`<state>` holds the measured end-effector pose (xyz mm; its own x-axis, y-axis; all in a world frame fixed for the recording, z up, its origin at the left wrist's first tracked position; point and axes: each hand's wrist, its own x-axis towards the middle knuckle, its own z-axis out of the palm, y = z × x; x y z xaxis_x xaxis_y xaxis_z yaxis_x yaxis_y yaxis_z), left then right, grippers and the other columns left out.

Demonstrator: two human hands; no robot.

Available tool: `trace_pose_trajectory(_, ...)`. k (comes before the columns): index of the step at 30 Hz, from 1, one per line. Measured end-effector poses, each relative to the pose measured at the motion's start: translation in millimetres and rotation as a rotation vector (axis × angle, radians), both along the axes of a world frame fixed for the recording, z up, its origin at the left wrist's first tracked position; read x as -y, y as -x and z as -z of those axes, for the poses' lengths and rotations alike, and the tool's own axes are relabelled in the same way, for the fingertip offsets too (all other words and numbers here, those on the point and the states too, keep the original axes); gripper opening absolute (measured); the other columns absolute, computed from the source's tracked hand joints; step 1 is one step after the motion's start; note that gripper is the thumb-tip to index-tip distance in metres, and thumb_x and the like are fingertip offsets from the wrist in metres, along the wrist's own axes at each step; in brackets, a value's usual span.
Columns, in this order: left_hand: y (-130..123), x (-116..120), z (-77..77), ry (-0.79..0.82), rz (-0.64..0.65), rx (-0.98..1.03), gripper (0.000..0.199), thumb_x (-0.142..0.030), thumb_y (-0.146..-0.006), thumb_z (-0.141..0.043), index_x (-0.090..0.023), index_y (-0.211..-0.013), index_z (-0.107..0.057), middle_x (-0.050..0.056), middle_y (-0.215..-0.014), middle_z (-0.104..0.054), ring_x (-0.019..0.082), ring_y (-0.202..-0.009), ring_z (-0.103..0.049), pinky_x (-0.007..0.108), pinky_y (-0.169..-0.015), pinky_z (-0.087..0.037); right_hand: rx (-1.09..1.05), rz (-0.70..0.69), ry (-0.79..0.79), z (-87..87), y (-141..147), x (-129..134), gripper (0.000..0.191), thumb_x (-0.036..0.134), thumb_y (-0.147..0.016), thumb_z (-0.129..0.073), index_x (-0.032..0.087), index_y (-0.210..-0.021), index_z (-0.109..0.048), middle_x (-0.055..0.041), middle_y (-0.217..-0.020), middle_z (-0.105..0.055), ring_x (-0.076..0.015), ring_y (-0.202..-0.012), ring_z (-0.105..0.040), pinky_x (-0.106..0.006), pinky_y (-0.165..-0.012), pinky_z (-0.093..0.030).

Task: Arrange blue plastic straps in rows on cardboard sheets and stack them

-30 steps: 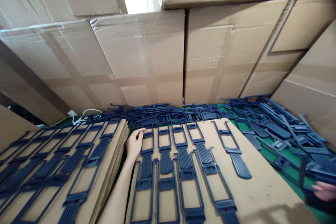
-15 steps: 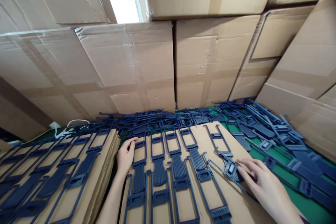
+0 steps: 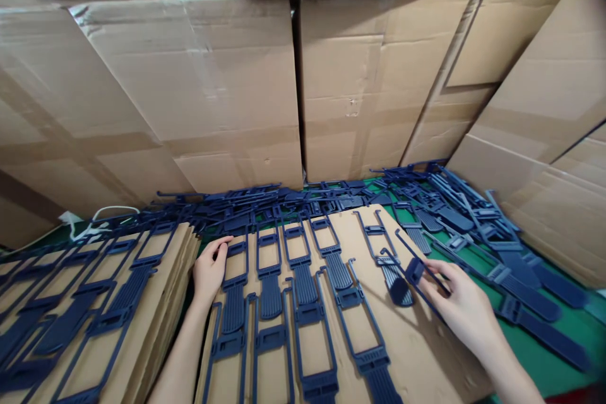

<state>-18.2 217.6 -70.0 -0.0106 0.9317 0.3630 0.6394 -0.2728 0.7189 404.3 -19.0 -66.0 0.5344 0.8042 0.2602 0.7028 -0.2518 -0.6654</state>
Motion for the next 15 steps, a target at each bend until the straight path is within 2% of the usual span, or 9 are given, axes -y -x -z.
trace_pose_trajectory(5,-2.4,0.4,-1.5,0.004,-0.018,0.01,0.035,-0.043,-0.082,-0.042,-0.021,-0.095,-0.067,0.006,-0.109,-0.067,0.025,-0.106,-0.059,0.037,-0.098,-0.041,0.11,-0.103,0.191,-15.5,16.2,-12.6,0.026,0.037,-0.08,-0.053,0.024,-0.097,-0.068,-0.0055,-0.099,-0.063,-0.0205,-0.086,-0.066,-0.028,-0.064,-0.05)
trace_pose_trajectory(11,-4.9,2.4,-4.4,0.003,-0.031,-0.006,0.035,-0.042,-0.082,-0.042,-0.021,-0.096,-0.067,0.006,-0.108,-0.067,0.025,-0.105,-0.059,0.037,-0.096,-0.043,0.245,-0.083,0.28,-27.6,27.3,-20.6,0.028,0.039,-0.086,-0.047,0.025,-0.098,-0.068,-0.0042,-0.096,-0.062,-0.0183,-0.075,-0.064,-0.027,-0.057,-0.043)
trace_pose_trajectory(15,-5.1,2.5,-3.5,0.002,-0.033,0.003,0.035,-0.041,-0.082,-0.043,-0.02,-0.096,-0.068,0.006,-0.108,-0.067,0.024,-0.102,-0.06,0.036,-0.095,-0.043,0.293,-0.051,0.352,-33.9,30.4,-14.8,0.028,0.044,-0.08,-0.054,0.023,-0.093,-0.068,-0.0051,-0.092,-0.061,-0.0186,-0.069,-0.063,-0.027,-0.051,-0.037)
